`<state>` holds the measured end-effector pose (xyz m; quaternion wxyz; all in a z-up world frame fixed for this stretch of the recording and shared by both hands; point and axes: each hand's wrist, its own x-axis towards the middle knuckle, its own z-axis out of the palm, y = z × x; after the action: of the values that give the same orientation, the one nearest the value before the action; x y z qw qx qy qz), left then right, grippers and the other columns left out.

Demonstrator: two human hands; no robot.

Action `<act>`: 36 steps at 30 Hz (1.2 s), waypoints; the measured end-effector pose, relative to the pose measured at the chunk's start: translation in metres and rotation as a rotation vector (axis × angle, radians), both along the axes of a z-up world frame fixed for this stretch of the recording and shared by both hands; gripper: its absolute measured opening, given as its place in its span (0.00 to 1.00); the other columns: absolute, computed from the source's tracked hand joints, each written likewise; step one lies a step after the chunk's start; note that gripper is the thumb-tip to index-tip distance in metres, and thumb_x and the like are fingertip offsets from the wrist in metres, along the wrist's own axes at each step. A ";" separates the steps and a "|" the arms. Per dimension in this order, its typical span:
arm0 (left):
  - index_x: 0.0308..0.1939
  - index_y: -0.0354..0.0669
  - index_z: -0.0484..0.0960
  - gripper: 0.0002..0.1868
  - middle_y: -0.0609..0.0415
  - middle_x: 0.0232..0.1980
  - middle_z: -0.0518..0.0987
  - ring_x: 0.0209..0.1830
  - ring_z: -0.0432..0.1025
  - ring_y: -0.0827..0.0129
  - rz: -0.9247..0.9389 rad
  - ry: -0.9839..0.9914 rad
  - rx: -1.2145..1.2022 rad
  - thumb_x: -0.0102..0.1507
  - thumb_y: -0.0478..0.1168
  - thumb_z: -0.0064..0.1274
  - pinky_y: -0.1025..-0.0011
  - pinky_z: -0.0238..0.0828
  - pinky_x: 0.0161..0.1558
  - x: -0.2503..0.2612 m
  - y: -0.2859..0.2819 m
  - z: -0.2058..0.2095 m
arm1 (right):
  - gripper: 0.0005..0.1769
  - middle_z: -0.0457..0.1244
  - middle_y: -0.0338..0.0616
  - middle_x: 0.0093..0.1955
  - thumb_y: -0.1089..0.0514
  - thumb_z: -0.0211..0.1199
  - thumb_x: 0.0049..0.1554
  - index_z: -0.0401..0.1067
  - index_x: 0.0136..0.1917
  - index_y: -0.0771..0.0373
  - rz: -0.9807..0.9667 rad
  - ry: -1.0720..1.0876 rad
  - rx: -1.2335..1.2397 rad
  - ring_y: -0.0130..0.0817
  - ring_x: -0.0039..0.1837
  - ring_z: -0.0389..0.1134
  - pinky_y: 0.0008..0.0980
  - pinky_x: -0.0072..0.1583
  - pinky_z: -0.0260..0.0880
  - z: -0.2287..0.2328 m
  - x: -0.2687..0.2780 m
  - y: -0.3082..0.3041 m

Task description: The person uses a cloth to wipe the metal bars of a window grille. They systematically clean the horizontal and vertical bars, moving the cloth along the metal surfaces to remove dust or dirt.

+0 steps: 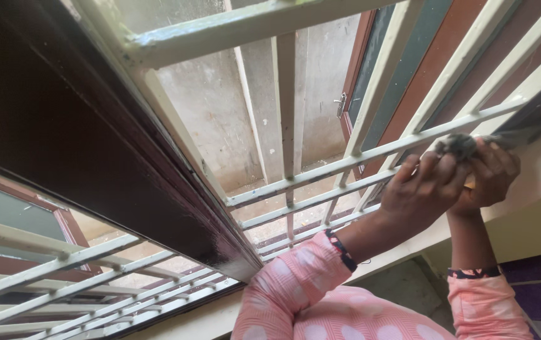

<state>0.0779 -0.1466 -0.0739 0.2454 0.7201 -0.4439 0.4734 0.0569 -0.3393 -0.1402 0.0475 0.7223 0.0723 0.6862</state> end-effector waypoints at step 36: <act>0.47 0.50 0.88 0.10 0.59 0.51 0.83 0.50 0.75 0.67 0.383 0.202 -0.445 0.62 0.37 0.68 0.66 0.70 0.54 -0.057 0.210 0.005 | 0.09 0.67 0.34 0.61 0.56 0.69 0.61 0.80 0.56 0.53 0.617 0.277 -0.156 0.33 0.62 0.64 0.40 0.68 0.63 0.053 -0.008 0.191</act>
<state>0.0209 0.0639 -0.0688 0.3463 0.7626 -0.1591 0.5226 0.0493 -0.1485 -0.0872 -0.1176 0.7467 0.3453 0.5563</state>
